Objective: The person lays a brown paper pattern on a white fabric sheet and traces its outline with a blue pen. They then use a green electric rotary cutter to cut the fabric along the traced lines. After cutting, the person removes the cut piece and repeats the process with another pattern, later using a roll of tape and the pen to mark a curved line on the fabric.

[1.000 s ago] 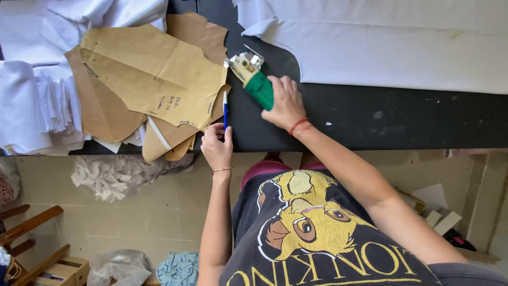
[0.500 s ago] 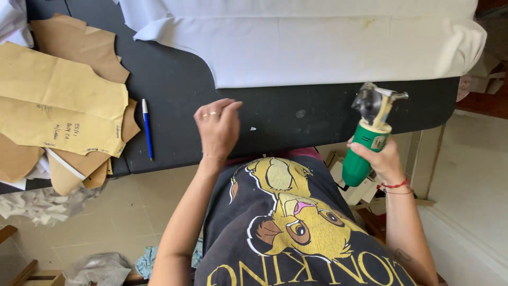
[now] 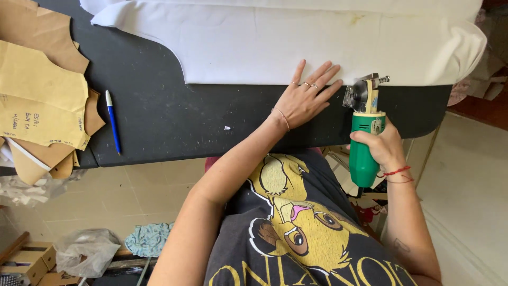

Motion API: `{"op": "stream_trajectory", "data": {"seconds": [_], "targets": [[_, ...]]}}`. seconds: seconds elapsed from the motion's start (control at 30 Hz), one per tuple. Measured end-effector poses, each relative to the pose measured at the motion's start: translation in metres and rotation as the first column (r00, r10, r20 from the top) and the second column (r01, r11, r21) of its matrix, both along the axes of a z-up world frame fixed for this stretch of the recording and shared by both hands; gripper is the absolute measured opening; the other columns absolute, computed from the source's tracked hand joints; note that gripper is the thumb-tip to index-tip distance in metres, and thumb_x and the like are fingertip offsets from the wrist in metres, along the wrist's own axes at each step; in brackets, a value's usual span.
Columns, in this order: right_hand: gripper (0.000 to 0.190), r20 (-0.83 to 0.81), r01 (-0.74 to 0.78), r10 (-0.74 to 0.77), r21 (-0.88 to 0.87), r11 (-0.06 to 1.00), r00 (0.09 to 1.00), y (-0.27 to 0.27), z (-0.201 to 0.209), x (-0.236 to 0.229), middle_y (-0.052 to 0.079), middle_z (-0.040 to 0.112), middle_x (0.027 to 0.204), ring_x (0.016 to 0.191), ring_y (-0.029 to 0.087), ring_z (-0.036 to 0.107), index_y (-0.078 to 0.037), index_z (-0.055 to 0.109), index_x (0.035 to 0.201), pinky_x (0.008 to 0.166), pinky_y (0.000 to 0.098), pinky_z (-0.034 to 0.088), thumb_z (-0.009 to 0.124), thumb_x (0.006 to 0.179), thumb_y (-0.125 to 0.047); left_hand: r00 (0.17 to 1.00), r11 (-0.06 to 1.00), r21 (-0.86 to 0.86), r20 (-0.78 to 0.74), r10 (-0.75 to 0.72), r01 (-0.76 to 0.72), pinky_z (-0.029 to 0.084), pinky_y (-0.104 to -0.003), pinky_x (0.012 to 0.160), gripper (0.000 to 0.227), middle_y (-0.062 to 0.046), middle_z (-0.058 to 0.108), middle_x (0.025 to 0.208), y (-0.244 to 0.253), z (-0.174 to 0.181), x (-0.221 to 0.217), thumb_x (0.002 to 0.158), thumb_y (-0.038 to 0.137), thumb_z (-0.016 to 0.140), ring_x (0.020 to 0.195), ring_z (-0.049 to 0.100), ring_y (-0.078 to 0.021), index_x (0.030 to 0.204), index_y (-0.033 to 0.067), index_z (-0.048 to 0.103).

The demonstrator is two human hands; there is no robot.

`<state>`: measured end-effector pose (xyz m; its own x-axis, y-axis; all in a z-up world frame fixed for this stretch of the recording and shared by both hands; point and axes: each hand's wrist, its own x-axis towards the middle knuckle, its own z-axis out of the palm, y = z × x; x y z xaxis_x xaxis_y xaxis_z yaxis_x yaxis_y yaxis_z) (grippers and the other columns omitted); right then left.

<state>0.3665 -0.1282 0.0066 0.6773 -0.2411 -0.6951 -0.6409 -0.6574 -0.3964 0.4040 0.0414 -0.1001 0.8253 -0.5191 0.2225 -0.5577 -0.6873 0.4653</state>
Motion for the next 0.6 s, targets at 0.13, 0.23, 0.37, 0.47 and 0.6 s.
{"op": "stream_trajectory", "data": {"seconds": [0.13, 0.23, 0.37, 0.47, 0.6], "targets": [[0.050, -0.035, -0.010, 0.010, -0.011, 1.000, 0.999, 0.006, 0.003, 0.009, 0.007, 0.057, 0.079, 0.081, 0.027, 0.056, -0.012, 0.055, 0.091, 0.072, 0.0349, 0.040, 0.074, 0.054, -0.039, 0.997, 0.998, -0.035, 0.046, 0.061, -0.060, 0.009, -0.052, 0.105, 0.053, -0.006, 0.025, 0.137, -0.002, -0.005, 0.000, 0.078, 0.028, 0.068, 0.128, 0.023, -0.0188, 0.124, 0.0209, 0.041], [0.051, -0.032, 0.000, -0.001, -0.020, 1.000, 0.999, -0.001, -0.006, 0.003, 0.010, 0.057, 0.081, 0.083, 0.029, 0.056, -0.011, 0.056, 0.092, 0.074, 0.0355, 0.040, 0.074, 0.058, -0.044, 0.997, 0.997, -0.040, 0.027, 0.069, -0.068, 0.009, -0.050, 0.106, 0.051, -0.006, 0.025, 0.137, -0.001, -0.003, 0.001, 0.077, 0.031, 0.068, 0.129, 0.023, -0.0182, 0.120, 0.0224, 0.044], [0.053, -0.067, 0.000, -0.004, -0.054, 0.999, 0.998, 0.004, 0.005, 0.012, 0.009, 0.058, 0.084, 0.089, 0.028, 0.056, -0.012, 0.058, 0.093, 0.076, 0.0343, 0.039, 0.074, 0.060, -0.050, 0.998, 0.998, -0.027, -0.002, 0.056, -0.056, 0.008, -0.051, 0.106, 0.053, -0.005, 0.023, 0.138, -0.002, -0.004, 0.001, 0.078, 0.030, 0.068, 0.129, 0.022, -0.0177, 0.123, 0.0245, 0.040], [0.052, -0.064, -0.012, 0.008, -0.066, 0.998, 0.998, 0.002, 0.007, 0.022, 0.009, 0.059, 0.084, 0.089, 0.029, 0.056, -0.012, 0.060, 0.093, 0.075, 0.0356, 0.040, 0.075, 0.059, -0.049, 0.998, 0.997, -0.037, -0.008, 0.066, -0.066, 0.008, -0.051, 0.106, 0.052, -0.004, 0.024, 0.138, -0.003, -0.006, 0.002, 0.077, 0.030, 0.068, 0.129, 0.022, -0.0175, 0.121, 0.0245, 0.042], [0.048, -0.080, -0.066, 0.065, -0.018, 0.998, 0.995, 0.003, 0.011, 0.034, 0.013, 0.057, 0.080, 0.086, 0.030, 0.055, -0.008, 0.057, 0.087, 0.077, 0.0384, 0.039, 0.074, 0.061, -0.044, 0.997, 0.996, -0.040, -0.009, 0.078, -0.078, 0.009, -0.051, 0.106, 0.050, -0.004, 0.026, 0.137, -0.002, -0.005, 0.003, 0.076, 0.030, 0.068, 0.128, 0.023, -0.0172, 0.118, 0.0242, 0.044]]}}
